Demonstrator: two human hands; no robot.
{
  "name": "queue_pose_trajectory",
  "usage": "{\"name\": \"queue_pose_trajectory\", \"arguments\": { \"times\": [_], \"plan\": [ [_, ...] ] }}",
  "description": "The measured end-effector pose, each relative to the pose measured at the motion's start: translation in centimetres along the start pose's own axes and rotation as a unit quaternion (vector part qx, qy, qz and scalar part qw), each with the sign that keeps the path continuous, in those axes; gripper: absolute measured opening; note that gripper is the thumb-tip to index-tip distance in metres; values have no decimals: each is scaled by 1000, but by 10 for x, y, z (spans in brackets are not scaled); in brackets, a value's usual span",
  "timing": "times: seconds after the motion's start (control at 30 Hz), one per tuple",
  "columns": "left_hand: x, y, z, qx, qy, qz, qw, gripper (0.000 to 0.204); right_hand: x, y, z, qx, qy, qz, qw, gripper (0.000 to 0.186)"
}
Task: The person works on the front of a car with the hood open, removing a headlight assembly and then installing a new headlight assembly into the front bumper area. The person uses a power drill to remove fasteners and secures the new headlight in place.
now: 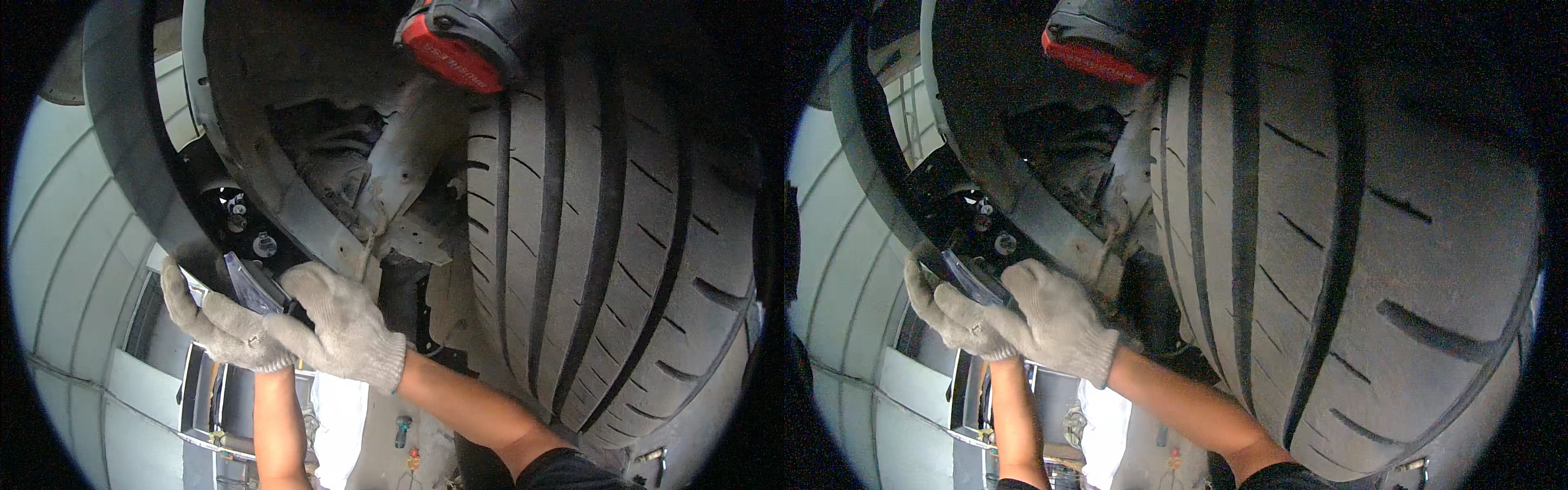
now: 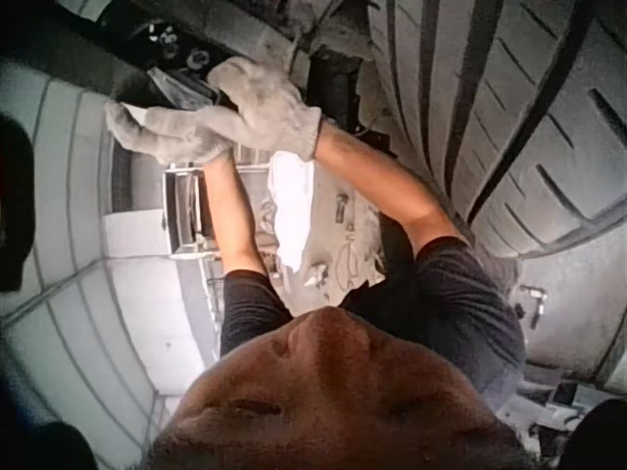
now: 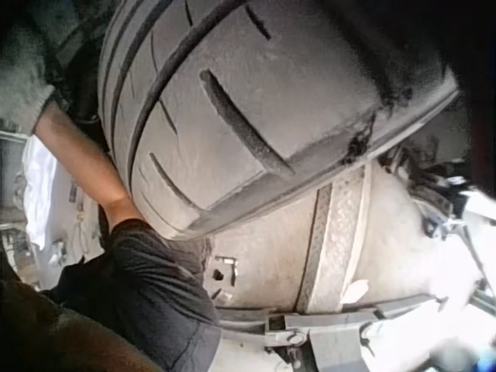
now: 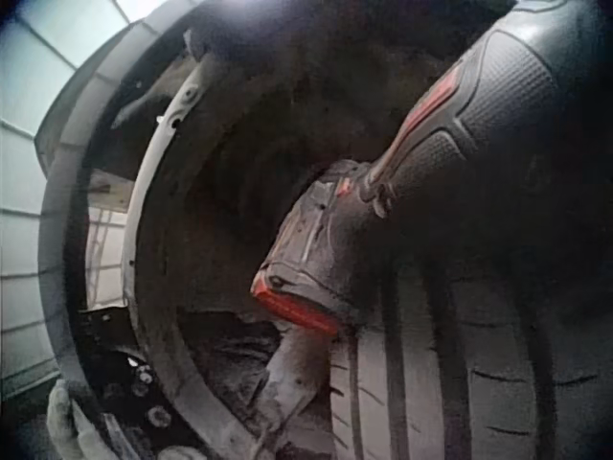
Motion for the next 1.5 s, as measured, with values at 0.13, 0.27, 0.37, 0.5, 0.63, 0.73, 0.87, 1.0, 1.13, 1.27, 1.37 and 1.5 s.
{"name": "queue_pose_trajectory", "arguments": {
  "times": [0.13,0.27,0.37,0.5,0.63,0.73,0.87,1.0,1.13,1.27,1.37,1.5],
  "plan": [
    [-7,-4,-3,31,-35,-27,999,46,-2,-2,-2,12,-36,-14,999,41],
    [2,-1,-6,11,1,-34,999,45,-5,0,3,30,-34,-45,998,37],
    [1,-3,-2,0,-13,-48,999,43,-2,-3,9,32,-82,-63,994,42],
    [6,-5,3,40,-31,-57,997,43,-5,-1,0,-106,-92,31,990,51],
    [19,-27,6,64,16,-18,998,53,4,-1,5,-177,-172,40,968,42],
    [46,-86,35,247,-152,-10,957,38,10,11,18,-161,-147,52,975,36],
    [59,-123,24,548,-408,208,699,24,5,11,17,-224,-85,33,970,31],
    [42,-170,-11,617,-652,226,378,36,3,11,22,-220,-42,42,974,25],
    [14,-173,-35,591,-759,185,200,44,14,17,21,-192,-30,48,980,29],
    [7,-149,-47,555,-811,143,113,49,13,17,22,-206,-55,51,976,30],
    [-13,-145,-62,520,-841,128,77,61,17,26,36,-274,-98,60,955,27],
    [-31,-138,-65,465,-878,99,61,76,12,35,45,-323,-112,71,937,24]
  ]
}}
Point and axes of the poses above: each hand's wrist, its own y-axis towards the middle knuckle, its own x-axis out of the back of the hand, z = x × y, the point moved 4 cm from there along y, towards the middle knuckle, and after that the axes turned 10 degrees about x, right-handed, at the moved point
